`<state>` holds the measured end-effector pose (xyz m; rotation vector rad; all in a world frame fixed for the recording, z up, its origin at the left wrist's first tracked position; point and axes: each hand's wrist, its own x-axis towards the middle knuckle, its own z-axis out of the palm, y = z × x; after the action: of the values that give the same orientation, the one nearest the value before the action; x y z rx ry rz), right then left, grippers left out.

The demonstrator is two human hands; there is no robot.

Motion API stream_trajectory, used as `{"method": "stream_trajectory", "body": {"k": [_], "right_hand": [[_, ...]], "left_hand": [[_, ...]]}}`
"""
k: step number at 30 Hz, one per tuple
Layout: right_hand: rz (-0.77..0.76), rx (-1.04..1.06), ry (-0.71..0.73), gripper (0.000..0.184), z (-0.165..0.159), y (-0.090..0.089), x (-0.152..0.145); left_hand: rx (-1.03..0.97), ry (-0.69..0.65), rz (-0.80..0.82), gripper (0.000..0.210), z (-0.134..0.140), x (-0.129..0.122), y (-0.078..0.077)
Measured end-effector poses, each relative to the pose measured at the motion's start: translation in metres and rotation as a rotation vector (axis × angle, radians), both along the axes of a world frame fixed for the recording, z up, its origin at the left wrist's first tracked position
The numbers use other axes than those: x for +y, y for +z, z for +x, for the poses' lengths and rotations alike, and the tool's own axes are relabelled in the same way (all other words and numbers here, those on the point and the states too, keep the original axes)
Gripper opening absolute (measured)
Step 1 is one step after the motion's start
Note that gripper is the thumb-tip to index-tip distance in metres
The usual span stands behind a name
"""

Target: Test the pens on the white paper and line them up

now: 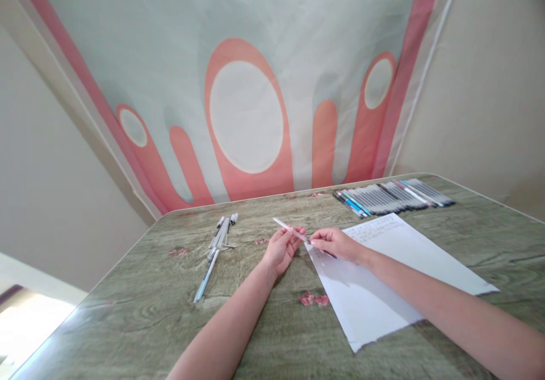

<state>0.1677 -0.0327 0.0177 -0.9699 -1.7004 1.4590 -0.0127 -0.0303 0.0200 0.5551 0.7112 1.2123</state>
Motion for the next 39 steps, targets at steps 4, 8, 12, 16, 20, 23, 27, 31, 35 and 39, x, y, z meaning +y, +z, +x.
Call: {"method": "stream_trajectory", "body": {"k": [4,8,12,16,20,23,27,31,35,39], "right_hand": [[-0.041,0.117,-0.038,0.032,-0.002,-0.002,-0.001],[-0.065,0.198,-0.109,0.035,-0.002,-0.002,-0.001],[-0.159,0.288,-0.158,0.036,0.000,-0.003,0.004],[-0.271,0.401,-0.145,0.040,0.002,-0.005,0.009],[-0.275,0.416,-0.105,0.038,0.003,-0.005,0.009],[-0.239,0.384,-0.101,0.034,0.003,-0.005,0.007],[-0.181,0.314,-0.097,0.034,0.003,-0.005,0.006],[-0.148,0.254,-0.096,0.036,0.001,-0.005,0.006],[-0.134,0.242,-0.114,0.040,0.000,-0.004,0.006],[-0.131,0.222,-0.053,0.043,0.000,-0.002,0.003]], "left_hand": [[0.013,-0.076,0.013,0.010,0.004,-0.007,0.001],[0.032,-0.133,0.033,0.010,0.007,-0.011,0.001],[-0.001,-0.133,-0.008,0.007,0.006,-0.008,0.002],[-0.159,-0.034,-0.143,0.004,0.001,-0.002,0.007],[-0.256,0.030,-0.182,0.008,-0.004,0.002,0.012],[-0.255,-0.010,-0.184,0.007,-0.003,0.001,0.013],[-0.153,-0.138,-0.153,0.008,0.002,-0.006,0.011],[-0.010,-0.327,-0.105,0.016,0.006,-0.015,0.013],[0.046,-0.437,-0.082,0.019,0.010,-0.022,0.018],[0.081,-0.523,-0.074,0.020,0.014,-0.026,0.022]]}}
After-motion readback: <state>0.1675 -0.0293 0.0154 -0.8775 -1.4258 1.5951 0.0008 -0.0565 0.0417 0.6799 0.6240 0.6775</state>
